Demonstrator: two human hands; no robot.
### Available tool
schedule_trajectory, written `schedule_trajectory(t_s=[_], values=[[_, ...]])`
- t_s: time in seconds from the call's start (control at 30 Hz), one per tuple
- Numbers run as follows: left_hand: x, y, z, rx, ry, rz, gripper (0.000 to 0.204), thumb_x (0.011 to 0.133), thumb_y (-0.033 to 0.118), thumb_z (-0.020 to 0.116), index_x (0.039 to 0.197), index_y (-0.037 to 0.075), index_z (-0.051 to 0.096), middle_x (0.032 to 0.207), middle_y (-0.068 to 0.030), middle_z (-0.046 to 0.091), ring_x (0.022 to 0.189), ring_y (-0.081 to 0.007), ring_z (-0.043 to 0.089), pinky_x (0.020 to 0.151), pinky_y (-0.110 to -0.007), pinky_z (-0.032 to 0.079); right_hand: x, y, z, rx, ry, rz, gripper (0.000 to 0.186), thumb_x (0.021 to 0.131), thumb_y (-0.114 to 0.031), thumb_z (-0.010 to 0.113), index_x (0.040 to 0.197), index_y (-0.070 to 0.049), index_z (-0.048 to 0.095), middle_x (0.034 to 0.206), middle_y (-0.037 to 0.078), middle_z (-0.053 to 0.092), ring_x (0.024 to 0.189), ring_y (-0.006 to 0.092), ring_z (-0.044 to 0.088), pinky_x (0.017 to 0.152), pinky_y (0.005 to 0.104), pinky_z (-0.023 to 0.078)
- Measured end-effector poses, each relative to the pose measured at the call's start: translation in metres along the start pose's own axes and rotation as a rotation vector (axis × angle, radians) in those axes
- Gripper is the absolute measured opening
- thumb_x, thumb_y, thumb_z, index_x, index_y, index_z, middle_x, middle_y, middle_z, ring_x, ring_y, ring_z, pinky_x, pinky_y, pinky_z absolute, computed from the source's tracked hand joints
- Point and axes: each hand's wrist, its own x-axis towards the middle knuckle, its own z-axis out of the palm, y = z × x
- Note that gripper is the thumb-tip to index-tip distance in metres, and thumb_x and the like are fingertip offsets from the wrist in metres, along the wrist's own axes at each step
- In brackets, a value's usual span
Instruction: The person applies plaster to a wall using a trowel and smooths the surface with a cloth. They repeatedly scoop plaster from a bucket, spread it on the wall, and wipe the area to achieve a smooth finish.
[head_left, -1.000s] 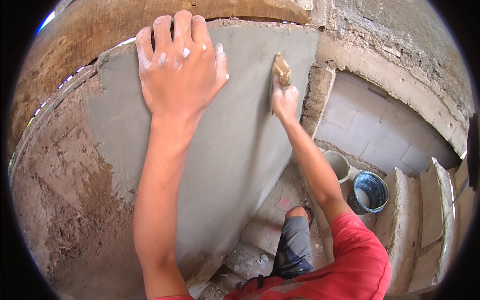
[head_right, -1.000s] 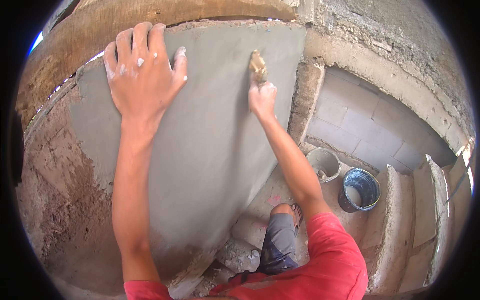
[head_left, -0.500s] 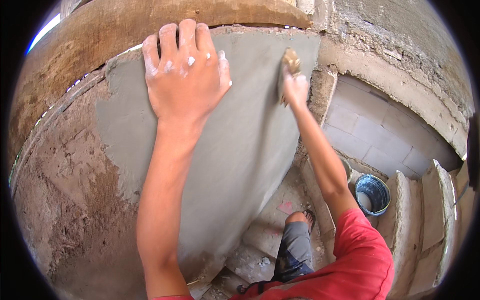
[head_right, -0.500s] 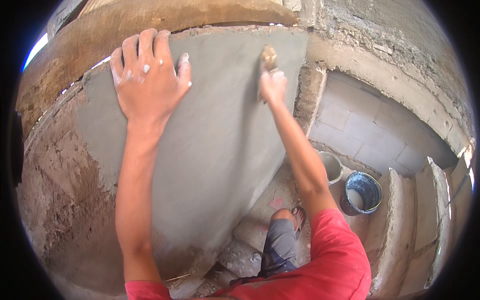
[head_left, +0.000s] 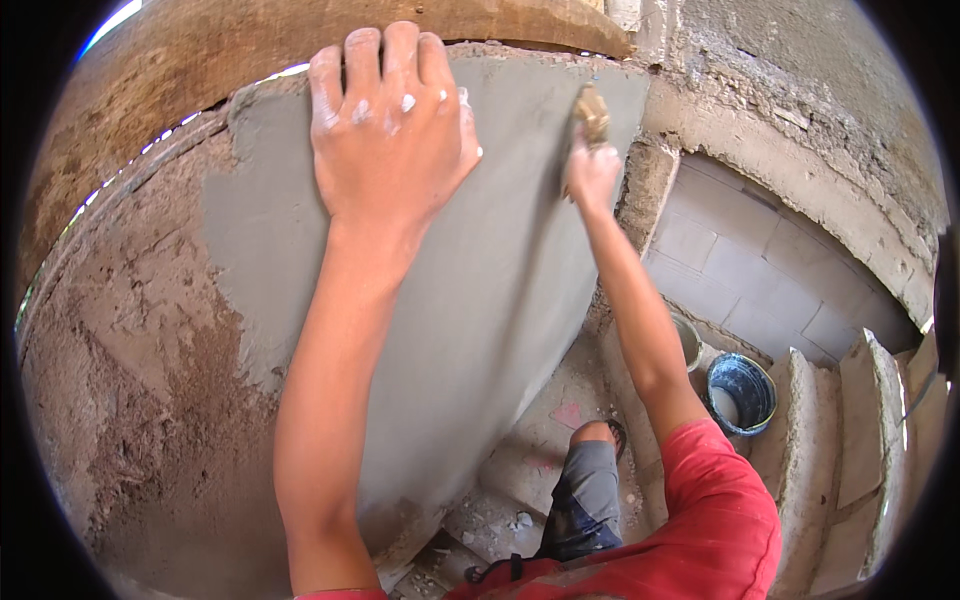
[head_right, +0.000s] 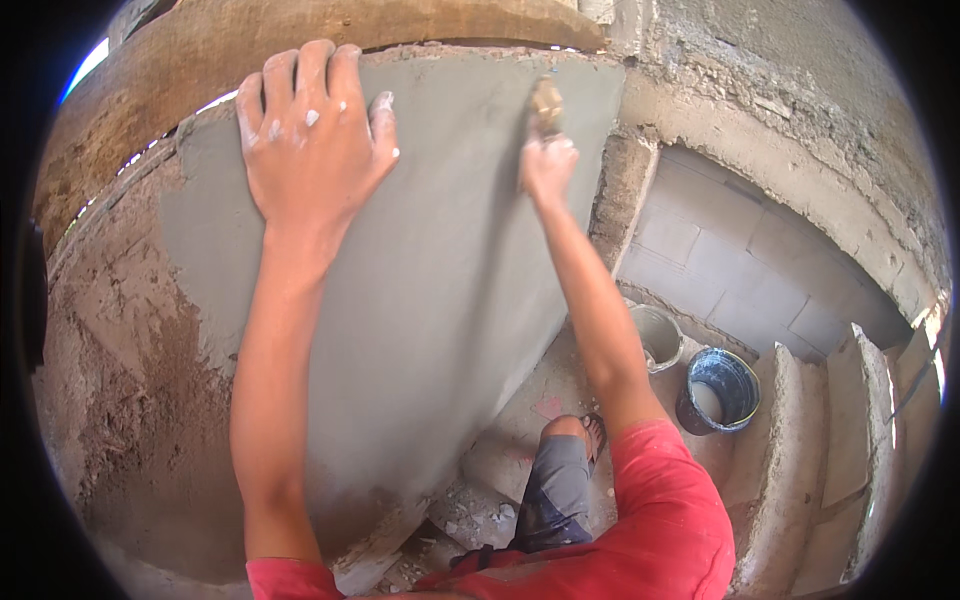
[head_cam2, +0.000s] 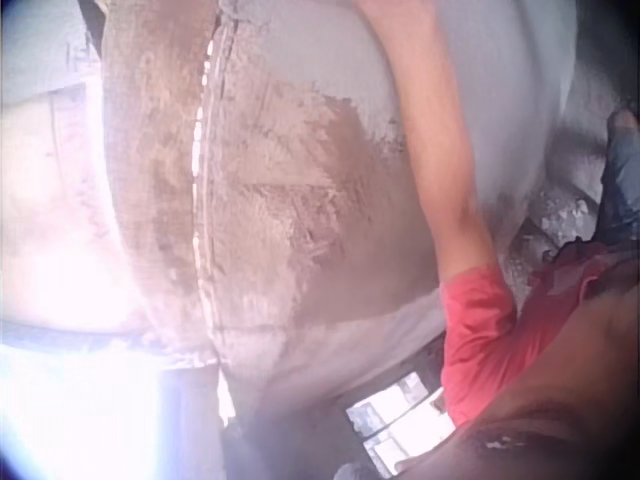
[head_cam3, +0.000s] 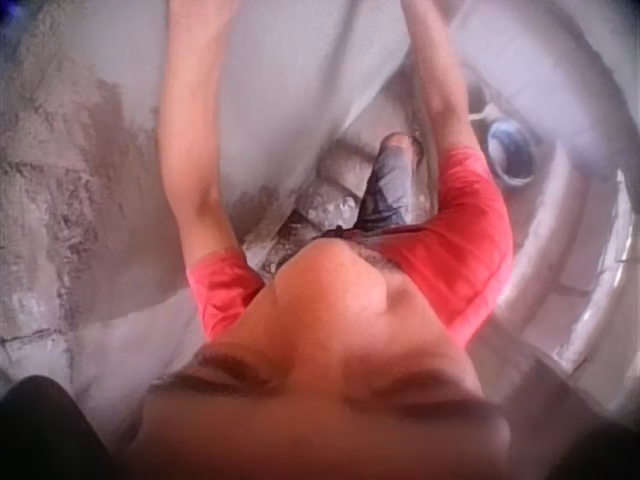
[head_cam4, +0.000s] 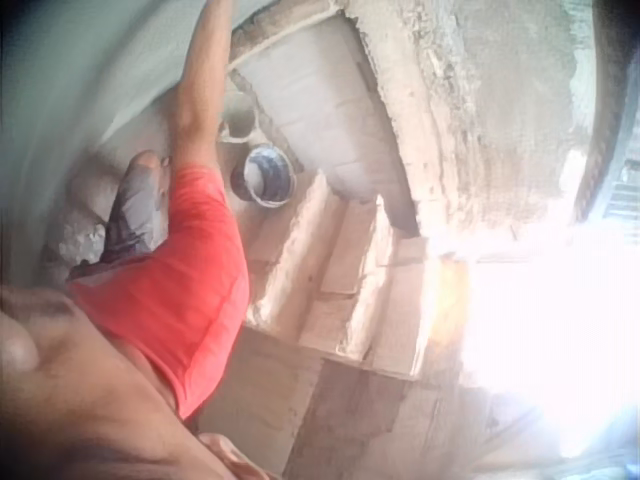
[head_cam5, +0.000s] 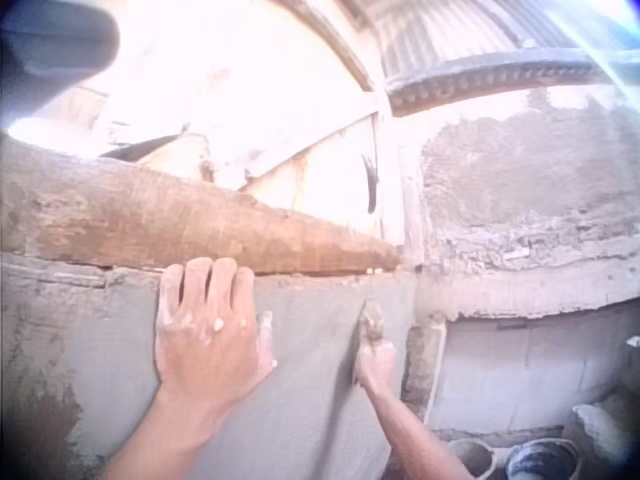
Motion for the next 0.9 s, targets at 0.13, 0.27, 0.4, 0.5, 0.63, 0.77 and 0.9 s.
schedule_trajectory(t_s=[0.13,0.27,0.4,0.5,0.63,0.77,0.9], values=[[0.005,0.003,0.007,-0.016,0.039,-0.008,0.042,0.079,0.031,0.082,0.114,0.008,0.076,0.116,-0.0030,0.067,0.112,-0.0256,0.062,0.102,-0.046,0.046,0.055,0.021,-0.016,-0.060,0.056,0.151,0.060,0.106,-0.044,0.062,0.102,0.014,0.075,0.095,0.037,0.075,0.102,0.0494,0.075,0.094,0.0581,0.054],[0.001,-0.007,0.003,0.019,0.031,0.001,0.041,0.079,0.031,0.082,0.111,0.008,0.076,0.114,-0.0031,0.067,0.110,-0.0256,0.061,0.101,-0.046,0.046,-0.036,-0.011,0.002,-0.042,-0.044,-0.255,0.056,0.107,-0.040,0.060,0.108,0.015,0.073,0.095,0.040,0.073,0.102,0.0540,0.072,0.092,0.0565,0.054],[0.006,0.004,0.010,-0.021,0.075,-0.009,0.039,0.078,0.031,0.082,0.109,0.008,0.076,0.111,-0.0034,0.067,0.108,-0.0255,0.061,0.100,-0.046,0.046,0.054,0.020,-0.016,0.013,0.089,0.300,0.054,0.108,-0.038,0.057,0.110,0.013,0.074,0.096,0.040,0.072,0.101,0.0533,0.073,0.093,0.0573,0.054],[0.004,-0.003,0.010,0.001,0.064,-0.008,0.038,0.078,0.030,0.082,0.108,0.008,0.076,0.110,-0.0035,0.067,0.108,-0.0253,0.061,0.099,-0.046,0.047,0.003,0.012,-0.003,-0.160,-0.092,-0.045,0.054,0.109,-0.039,0.056,0.112,0.012,0.074,0.098,0.040,0.072,0.100,0.0536,0.073,0.095,0.0581,0.053],[0.005,-0.002,0.011,-0.015,0.093,-0.004,0.039,0.078,0.030,0.082,0.109,0.008,0.076,0.110,-0.0033,0.067,0.108,-0.0252,0.062,0.099,-0.046,0.047,-0.018,0.018,0.001,-0.097,-0.058,-0.120,0.055,0.110,-0.039,0.055,0.109,0.012,0.075,0.089,0.036,0.074,0.095,0.0538,0.075,0.094,0.0596,0.054],[0.005,0.001,0.011,-0.030,0.072,-0.008,0.039,0.077,0.031,0.083,0.109,0.009,0.077,0.111,-0.0028,0.067,0.108,-0.0249,0.062,0.100,-0.046,0.047,0.020,0.029,-0.012,-0.090,-0.024,0.181,0.061,0.109,-0.043,0.057,0.103,0.016,0.073,0.086,0.039,0.071,0.087,0.0550,0.074,0.087,0.0591,0.056],[0.000,-0.004,0.010,0.024,0.066,0.003,0.039,0.078,0.030,0.083,0.109,0.009,0.077,0.111,-0.0028,0.067,0.109,-0.0251,0.062,0.101,-0.046,0.047,-0.052,0.024,0.012,-0.088,0.017,-0.305,0.066,0.110,-0.045,0.056,0.096,0.017,0.073,0.086,0.042,0.069,0.088,0.0556,0.073,0.085,0.0588,0.056]])
